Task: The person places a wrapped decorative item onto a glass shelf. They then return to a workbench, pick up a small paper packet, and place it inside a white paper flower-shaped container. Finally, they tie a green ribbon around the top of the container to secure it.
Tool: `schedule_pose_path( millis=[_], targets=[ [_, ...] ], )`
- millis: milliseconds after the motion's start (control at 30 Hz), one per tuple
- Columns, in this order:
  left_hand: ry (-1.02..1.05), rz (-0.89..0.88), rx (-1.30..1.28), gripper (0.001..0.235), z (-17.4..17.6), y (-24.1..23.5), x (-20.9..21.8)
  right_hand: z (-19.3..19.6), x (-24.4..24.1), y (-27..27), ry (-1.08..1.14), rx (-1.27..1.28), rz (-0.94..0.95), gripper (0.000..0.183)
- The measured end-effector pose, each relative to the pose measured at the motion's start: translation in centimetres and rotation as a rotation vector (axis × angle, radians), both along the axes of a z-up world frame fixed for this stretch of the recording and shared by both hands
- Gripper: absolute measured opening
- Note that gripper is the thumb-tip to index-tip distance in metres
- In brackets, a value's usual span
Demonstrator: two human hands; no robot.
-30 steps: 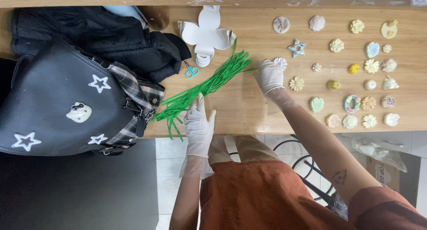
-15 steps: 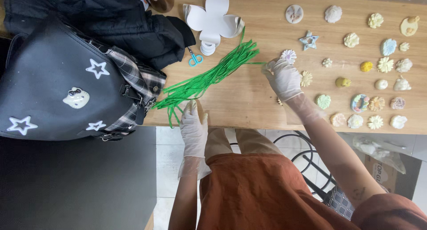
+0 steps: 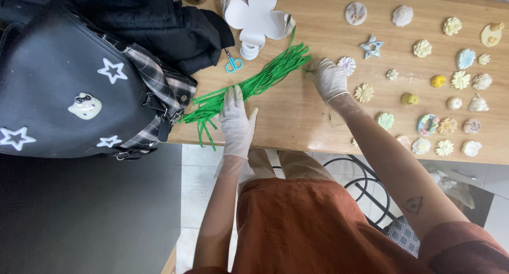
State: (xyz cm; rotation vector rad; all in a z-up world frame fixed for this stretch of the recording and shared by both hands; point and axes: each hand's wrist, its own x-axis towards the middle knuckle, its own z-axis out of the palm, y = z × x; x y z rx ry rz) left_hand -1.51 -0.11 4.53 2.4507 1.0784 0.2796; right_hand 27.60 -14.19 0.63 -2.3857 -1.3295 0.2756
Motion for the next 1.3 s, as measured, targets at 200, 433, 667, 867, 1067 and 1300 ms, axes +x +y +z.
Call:
schedule_pose_path(
  millis=[200,433,667,867,1067,1300],
  targets=[
    [0.077,-0.198,0.135,0.082,-2.2,2.1,1.7,1.1,0.1,-1.0,-0.149,-0.036,0.103,0.016],
    [0.079,-0.188,0.153,0.077,-4.5,2.6,0.8,9.1,-0.4,-2.0,-0.264,0.001,0.156,0.013],
    [0.046,-0.208,0.162,0.077,-4.6,2.6,0.5,17.2,0.0,-3.5,-0.527,-0.049,0.137,0.023],
    [0.037,-0.215,0.121,0.076,-5.0,2.8,0.4,25.7,-0.7,-6.7,-0.587,0.021,0.048,0.01],
    [0.031,-0.219,0.115,0.074,-3.4,2.8,0.7,33.2,-3.1,-9.6,-0.712,0.129,0.016,0.017],
    [-0.291,-0.193,0.239,0.059,9.9,1.5,3.2,38.3,-4.9,-12.1,-0.93,0.22,0.109,0.04]
  ],
)
